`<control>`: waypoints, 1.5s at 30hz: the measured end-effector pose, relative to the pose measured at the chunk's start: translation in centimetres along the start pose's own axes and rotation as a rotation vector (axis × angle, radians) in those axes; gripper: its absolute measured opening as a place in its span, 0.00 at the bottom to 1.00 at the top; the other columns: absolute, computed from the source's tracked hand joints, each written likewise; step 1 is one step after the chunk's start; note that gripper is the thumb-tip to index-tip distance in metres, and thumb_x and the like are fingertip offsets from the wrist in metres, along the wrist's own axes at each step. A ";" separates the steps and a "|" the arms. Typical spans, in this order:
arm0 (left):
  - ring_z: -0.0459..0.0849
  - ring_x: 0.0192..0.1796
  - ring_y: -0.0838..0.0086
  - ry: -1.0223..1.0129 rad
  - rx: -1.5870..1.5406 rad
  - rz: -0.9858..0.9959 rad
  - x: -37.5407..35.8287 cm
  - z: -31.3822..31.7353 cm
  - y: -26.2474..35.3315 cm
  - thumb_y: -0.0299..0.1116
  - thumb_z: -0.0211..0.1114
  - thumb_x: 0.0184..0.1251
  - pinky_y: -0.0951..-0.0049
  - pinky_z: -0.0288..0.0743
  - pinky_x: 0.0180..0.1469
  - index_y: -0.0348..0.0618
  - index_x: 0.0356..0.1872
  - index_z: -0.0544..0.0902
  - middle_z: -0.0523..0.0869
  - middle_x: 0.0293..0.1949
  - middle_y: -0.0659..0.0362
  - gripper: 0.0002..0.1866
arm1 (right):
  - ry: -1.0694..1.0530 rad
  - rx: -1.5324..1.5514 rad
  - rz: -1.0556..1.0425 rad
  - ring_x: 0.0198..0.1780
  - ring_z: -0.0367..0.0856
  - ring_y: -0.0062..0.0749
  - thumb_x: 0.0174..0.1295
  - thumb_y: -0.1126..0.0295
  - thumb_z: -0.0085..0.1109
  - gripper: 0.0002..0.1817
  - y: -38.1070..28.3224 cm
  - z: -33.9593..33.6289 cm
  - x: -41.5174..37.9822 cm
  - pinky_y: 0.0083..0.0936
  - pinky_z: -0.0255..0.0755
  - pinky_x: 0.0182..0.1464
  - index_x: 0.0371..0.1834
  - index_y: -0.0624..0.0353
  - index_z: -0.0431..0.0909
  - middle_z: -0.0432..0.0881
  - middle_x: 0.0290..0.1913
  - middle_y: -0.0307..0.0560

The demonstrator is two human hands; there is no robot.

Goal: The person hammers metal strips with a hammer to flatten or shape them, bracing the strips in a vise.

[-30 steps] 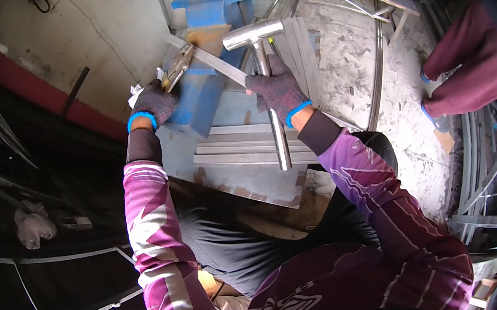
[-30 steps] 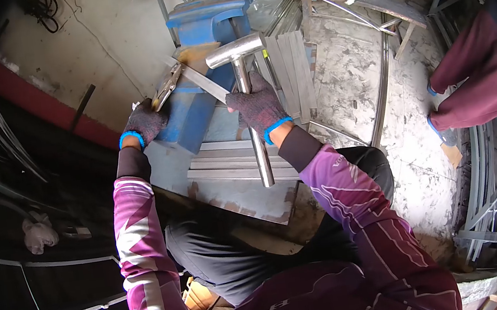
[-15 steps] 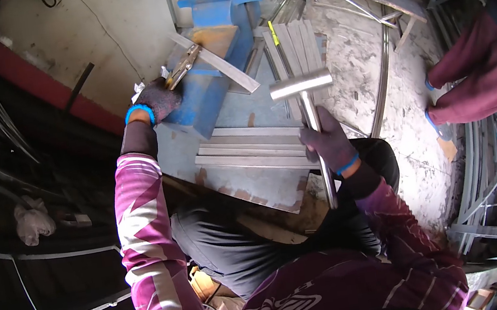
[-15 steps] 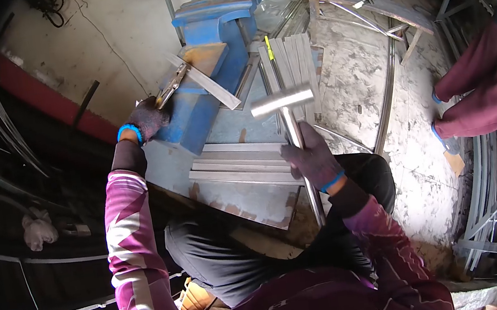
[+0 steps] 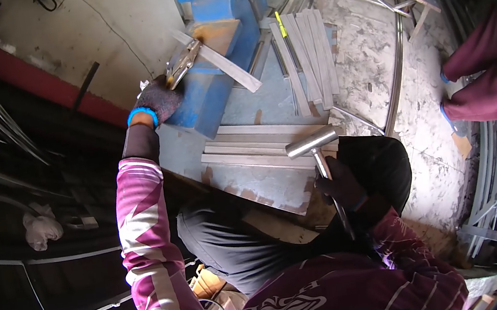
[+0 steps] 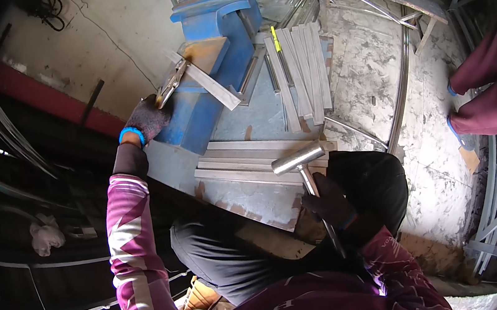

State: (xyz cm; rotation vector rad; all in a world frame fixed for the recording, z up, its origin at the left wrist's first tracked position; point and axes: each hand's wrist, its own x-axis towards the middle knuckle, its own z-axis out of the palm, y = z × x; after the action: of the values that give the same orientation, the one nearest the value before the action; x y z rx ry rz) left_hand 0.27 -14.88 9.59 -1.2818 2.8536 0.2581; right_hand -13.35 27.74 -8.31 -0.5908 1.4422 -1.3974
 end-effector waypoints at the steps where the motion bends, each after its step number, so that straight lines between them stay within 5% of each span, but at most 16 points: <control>1: 0.84 0.58 0.41 -0.001 0.001 0.002 0.0 -0.1 0.0 0.39 0.61 0.58 0.54 0.78 0.61 0.37 0.57 0.83 0.86 0.53 0.36 0.26 | -0.016 -0.029 -0.001 0.18 0.73 0.24 0.65 0.77 0.57 0.08 0.2 -0.1 0.1 0.25 0.67 0.19 0.41 0.55 0.69 0.73 0.25 0.38; 3: 0.83 0.55 0.37 0.010 -0.066 0.052 -0.3 -0.2 0.2 0.42 0.65 0.61 0.54 0.78 0.57 0.30 0.50 0.81 0.86 0.48 0.33 0.24 | -0.010 -0.017 -0.004 0.18 0.73 0.24 0.64 0.77 0.57 0.08 0.4 -0.1 0.1 0.25 0.67 0.19 0.41 0.55 0.69 0.73 0.25 0.37; 25: 0.85 0.55 0.40 0.029 -0.072 0.031 0.7 0.8 -0.9 0.43 0.64 0.65 0.56 0.78 0.57 0.32 0.54 0.82 0.87 0.49 0.35 0.25 | -0.033 0.045 -0.009 0.18 0.73 0.23 0.65 0.75 0.59 0.09 0.6 -0.2 0.1 0.24 0.68 0.19 0.42 0.53 0.68 0.73 0.25 0.37; 35: 0.83 0.59 0.40 0.002 0.000 -0.034 0.6 -0.7 0.4 0.35 0.61 0.60 0.55 0.77 0.59 0.32 0.54 0.82 0.86 0.51 0.33 0.23 | 0.034 -0.070 -0.015 0.20 0.70 0.21 0.63 0.70 0.62 0.10 -3.6 -0.7 0.1 0.24 0.67 0.22 0.42 0.57 0.71 0.71 0.24 0.37; 37: 0.83 0.60 0.40 0.001 -0.017 -0.034 0.3 -1.3 0.7 0.34 0.61 0.59 0.55 0.77 0.60 0.32 0.55 0.83 0.85 0.52 0.33 0.23 | 0.124 -0.214 -0.001 0.25 0.73 0.23 0.64 0.70 0.62 0.12 -9.8 -0.9 0.6 0.27 0.70 0.27 0.48 0.58 0.73 0.72 0.26 0.38; 39: 0.84 0.59 0.43 0.016 0.028 -0.050 0.2 -2.0 1.2 0.36 0.60 0.60 0.54 0.78 0.62 0.37 0.56 0.85 0.86 0.53 0.36 0.24 | 0.101 -0.533 -0.331 0.31 0.77 0.26 0.66 0.70 0.61 0.16 -13.5 -2.9 2.8 0.31 0.75 0.36 0.56 0.59 0.74 0.74 0.29 0.41; 45: 0.84 0.61 0.47 0.026 0.092 -0.068 0.5 -2.5 1.2 0.37 0.60 0.60 0.56 0.78 0.63 0.42 0.55 0.87 0.87 0.56 0.41 0.23 | 0.048 -1.072 -0.765 0.50 0.84 0.59 0.70 0.57 0.57 0.25 -28.0 1.2 10.1 0.45 0.77 0.53 0.65 0.60 0.72 0.83 0.49 0.62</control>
State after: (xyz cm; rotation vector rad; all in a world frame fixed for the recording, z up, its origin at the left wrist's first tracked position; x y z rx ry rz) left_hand -0.73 -14.85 12.22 -1.3709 2.8001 0.1083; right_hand -24.16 12.48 14.85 -1.9478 2.0747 -1.0424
